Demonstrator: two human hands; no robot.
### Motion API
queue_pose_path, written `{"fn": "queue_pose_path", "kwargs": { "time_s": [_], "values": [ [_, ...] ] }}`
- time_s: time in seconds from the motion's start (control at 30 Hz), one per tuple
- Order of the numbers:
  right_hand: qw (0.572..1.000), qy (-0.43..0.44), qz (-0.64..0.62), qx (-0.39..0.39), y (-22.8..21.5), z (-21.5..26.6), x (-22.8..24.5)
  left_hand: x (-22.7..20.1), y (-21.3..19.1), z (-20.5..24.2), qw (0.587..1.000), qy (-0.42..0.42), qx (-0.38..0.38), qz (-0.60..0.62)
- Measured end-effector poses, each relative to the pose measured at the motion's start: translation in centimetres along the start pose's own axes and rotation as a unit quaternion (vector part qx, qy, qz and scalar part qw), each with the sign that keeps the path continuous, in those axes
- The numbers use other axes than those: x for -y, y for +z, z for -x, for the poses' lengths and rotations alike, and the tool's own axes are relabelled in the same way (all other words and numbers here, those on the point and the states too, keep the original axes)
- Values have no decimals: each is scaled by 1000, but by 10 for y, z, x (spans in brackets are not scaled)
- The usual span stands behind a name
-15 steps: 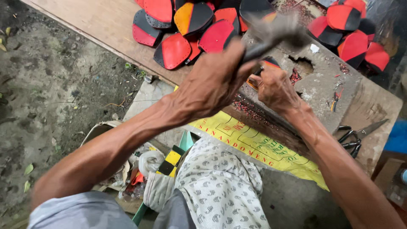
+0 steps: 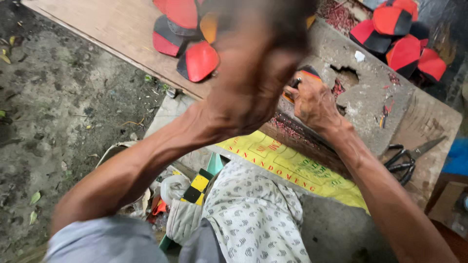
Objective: The person uses a hammer and a metal punch to drive fasteners through the edges of red and black slipper soles. The soles are placed on a wooden block with a cutout to support the work. The person repeatedly positions the punch and strikes it with the hammer to secure the components of the soles.
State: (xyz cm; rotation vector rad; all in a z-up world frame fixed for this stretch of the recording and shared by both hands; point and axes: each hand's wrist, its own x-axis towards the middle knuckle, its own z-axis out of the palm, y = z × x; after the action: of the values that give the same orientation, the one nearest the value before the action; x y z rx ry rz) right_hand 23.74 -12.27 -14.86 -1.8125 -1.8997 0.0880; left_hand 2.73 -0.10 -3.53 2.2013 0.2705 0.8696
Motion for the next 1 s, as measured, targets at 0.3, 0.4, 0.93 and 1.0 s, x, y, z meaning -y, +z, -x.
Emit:
{"fn": "queue_pose_path", "kwargs": {
  "time_s": [0.3, 0.4, 0.93, 1.0],
  "values": [
    [989, 78, -116, -54, 2, 6, 3, 6, -21, 12, 985, -116, 117, -44],
    [985, 91, -127, -69, 4, 11, -3, 1, -31, 8, 963, -215, 157, -30],
    [981, 69, -176, -39, 1, 17, -10, -1, -31, 12, 975, -158, 151, -31],
    [980, 82, -176, -49, 2, 16, -7, -1, -30, 12, 977, -150, 148, -36]
  ]
}}
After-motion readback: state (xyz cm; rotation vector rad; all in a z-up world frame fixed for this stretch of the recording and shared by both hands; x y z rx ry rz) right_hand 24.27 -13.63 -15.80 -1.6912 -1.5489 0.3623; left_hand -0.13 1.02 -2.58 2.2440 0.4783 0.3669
